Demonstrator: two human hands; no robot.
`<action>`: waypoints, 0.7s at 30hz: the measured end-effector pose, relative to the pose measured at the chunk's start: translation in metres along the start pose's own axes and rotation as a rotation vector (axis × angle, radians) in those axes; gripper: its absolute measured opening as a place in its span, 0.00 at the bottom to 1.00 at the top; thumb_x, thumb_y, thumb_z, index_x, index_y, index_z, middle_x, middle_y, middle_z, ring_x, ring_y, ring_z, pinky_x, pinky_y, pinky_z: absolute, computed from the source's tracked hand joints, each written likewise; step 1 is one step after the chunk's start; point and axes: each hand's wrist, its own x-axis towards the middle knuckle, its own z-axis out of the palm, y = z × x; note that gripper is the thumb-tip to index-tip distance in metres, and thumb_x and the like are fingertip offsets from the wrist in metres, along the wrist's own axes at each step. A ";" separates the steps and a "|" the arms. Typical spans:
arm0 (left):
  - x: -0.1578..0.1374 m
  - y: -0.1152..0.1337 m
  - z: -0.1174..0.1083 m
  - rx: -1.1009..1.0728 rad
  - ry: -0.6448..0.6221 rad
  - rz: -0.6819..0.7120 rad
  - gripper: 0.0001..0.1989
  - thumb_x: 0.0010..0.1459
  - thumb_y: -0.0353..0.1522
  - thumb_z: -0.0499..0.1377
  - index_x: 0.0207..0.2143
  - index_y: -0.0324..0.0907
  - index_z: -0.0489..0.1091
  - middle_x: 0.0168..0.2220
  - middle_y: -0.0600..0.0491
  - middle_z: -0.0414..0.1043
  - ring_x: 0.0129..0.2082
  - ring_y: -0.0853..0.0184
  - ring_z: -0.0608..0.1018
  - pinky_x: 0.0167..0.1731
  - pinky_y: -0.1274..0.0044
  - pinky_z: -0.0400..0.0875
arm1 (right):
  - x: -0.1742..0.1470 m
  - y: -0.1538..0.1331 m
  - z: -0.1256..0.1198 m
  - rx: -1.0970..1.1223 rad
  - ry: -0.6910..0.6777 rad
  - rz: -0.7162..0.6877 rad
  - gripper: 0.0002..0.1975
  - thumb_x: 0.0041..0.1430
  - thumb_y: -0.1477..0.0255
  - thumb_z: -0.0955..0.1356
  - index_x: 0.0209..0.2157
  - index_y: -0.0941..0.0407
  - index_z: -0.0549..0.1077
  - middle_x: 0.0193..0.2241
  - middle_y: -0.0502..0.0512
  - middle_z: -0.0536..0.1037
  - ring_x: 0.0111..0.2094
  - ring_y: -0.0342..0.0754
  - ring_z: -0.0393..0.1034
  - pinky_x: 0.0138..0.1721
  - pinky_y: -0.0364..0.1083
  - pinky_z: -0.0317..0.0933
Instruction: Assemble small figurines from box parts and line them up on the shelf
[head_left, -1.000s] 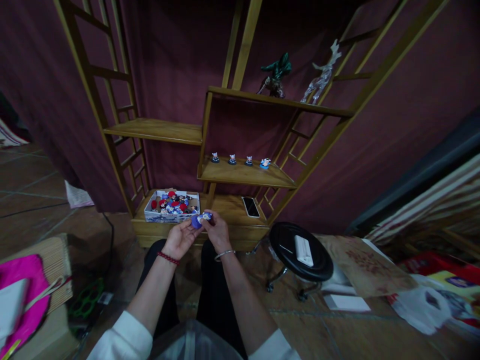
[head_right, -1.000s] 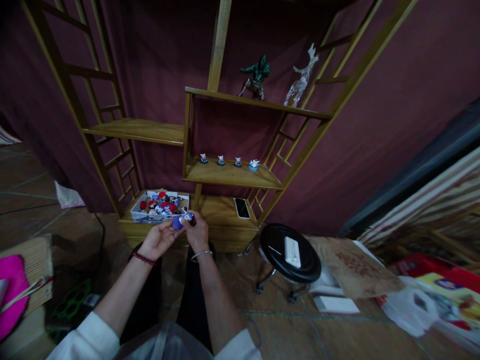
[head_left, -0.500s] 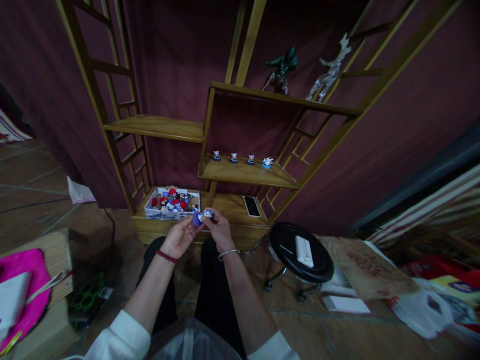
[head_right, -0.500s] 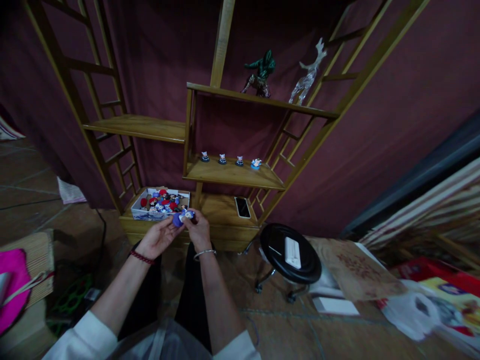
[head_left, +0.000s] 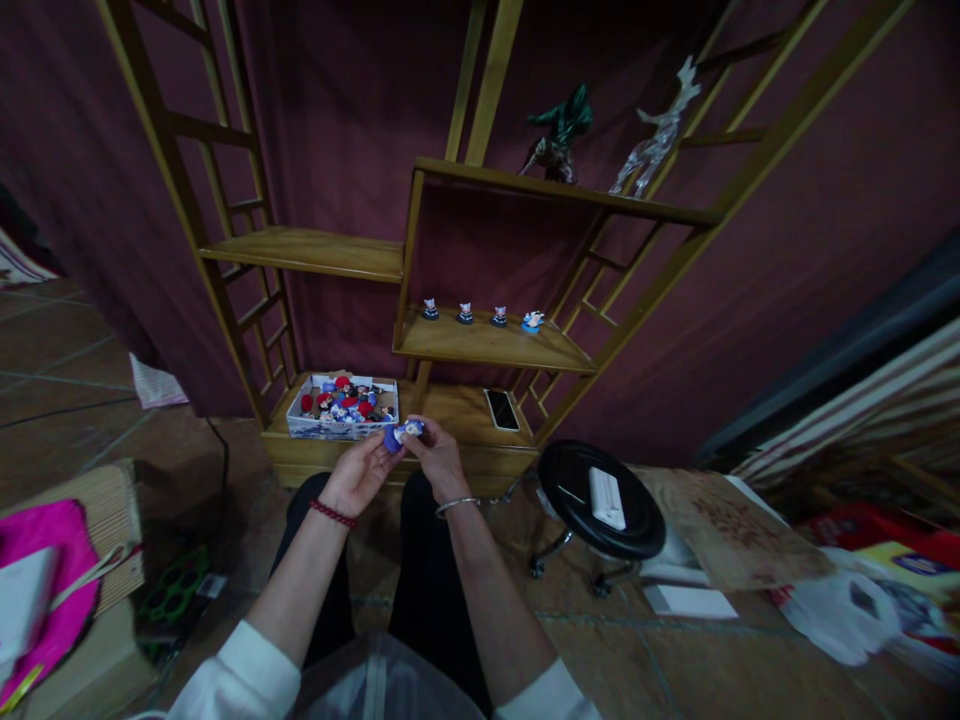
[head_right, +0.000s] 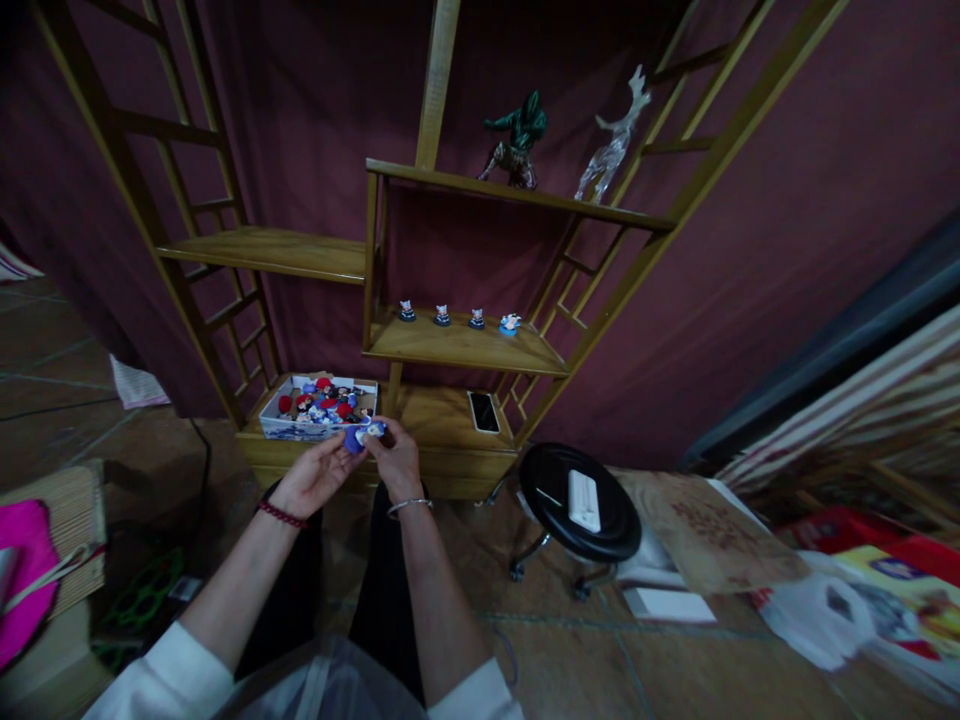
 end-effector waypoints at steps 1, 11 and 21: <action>0.000 0.000 0.000 -0.001 -0.004 0.002 0.07 0.55 0.25 0.51 0.30 0.34 0.69 0.31 0.46 0.74 0.33 0.69 0.76 0.41 0.73 0.69 | 0.000 0.000 0.000 0.002 -0.004 -0.002 0.16 0.41 0.70 0.69 0.37 0.55 0.71 0.32 0.49 0.76 0.33 0.44 0.69 0.38 0.43 0.64; 0.000 0.001 0.008 -0.028 -0.014 0.005 0.07 0.55 0.25 0.52 0.31 0.34 0.70 0.34 0.46 0.74 0.35 0.68 0.76 0.43 0.70 0.69 | 0.004 -0.006 -0.002 -0.003 0.004 -0.033 0.15 0.40 0.70 0.69 0.35 0.55 0.72 0.29 0.48 0.76 0.31 0.43 0.69 0.36 0.43 0.64; -0.002 0.001 0.008 -0.008 -0.006 0.023 0.07 0.56 0.25 0.51 0.33 0.33 0.69 0.36 0.45 0.74 0.37 0.67 0.76 0.43 0.72 0.69 | 0.002 -0.010 -0.005 0.032 0.002 0.020 0.16 0.39 0.70 0.70 0.35 0.56 0.72 0.30 0.49 0.75 0.32 0.43 0.69 0.37 0.43 0.63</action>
